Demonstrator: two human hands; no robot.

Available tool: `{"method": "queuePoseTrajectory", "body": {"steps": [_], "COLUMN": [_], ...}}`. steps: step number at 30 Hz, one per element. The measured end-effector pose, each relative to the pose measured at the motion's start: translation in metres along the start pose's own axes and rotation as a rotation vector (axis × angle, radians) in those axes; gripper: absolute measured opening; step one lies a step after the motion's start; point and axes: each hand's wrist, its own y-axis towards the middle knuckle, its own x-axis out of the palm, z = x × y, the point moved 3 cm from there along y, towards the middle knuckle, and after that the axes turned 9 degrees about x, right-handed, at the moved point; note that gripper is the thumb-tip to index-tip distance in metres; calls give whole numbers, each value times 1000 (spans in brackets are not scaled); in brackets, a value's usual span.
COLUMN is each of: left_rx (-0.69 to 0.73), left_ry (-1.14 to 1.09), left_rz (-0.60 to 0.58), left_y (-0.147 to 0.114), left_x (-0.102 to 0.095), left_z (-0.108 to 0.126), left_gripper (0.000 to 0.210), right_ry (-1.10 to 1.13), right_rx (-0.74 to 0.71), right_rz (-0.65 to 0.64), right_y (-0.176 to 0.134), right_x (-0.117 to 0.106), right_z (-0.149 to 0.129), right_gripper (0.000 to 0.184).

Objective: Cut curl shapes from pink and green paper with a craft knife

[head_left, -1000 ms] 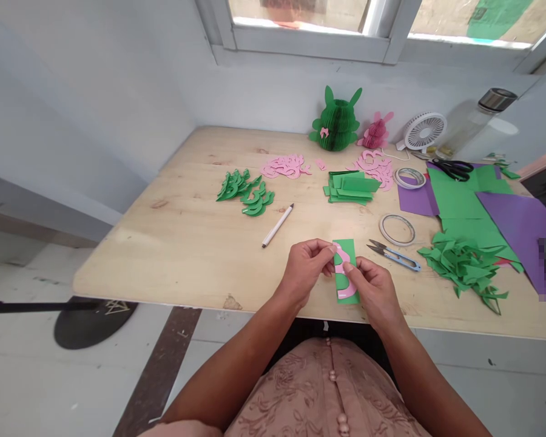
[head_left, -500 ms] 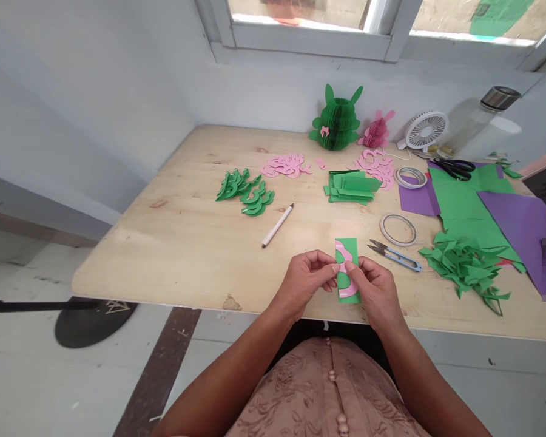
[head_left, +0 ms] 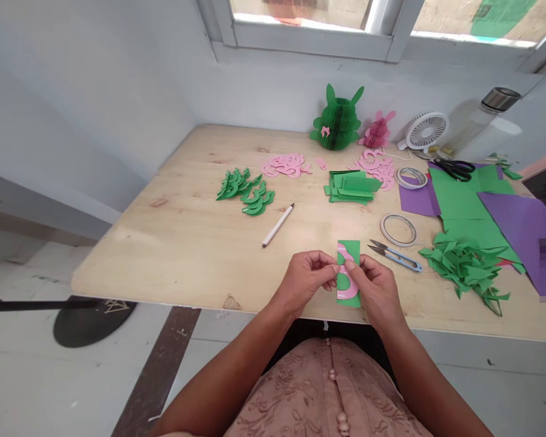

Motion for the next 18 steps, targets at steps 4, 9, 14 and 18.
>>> {"method": "queuePoseTrajectory", "body": {"steps": [4, 9, 14, 18], "left_rx": [-13, -51, -50, -29], "left_ry": [-13, -35, -35, -18], "left_rz": [-19, -58, -49, -31], "left_y": [-1, -6, -5, -5], "left_x": [-1, 0, 1, 3], "left_z": [-1, -4, -4, -2], "left_gripper": [23, 25, 25, 26], "right_ry": [19, 53, 76, 83], "right_rx": [19, 28, 20, 19], "right_rz": [-3, 25, 39, 33], "right_y": [0, 0, -1, -2], "right_x": [0, -1, -1, -1], "right_z": [1, 2, 3, 5], "right_gripper": [31, 30, 31, 30]}}
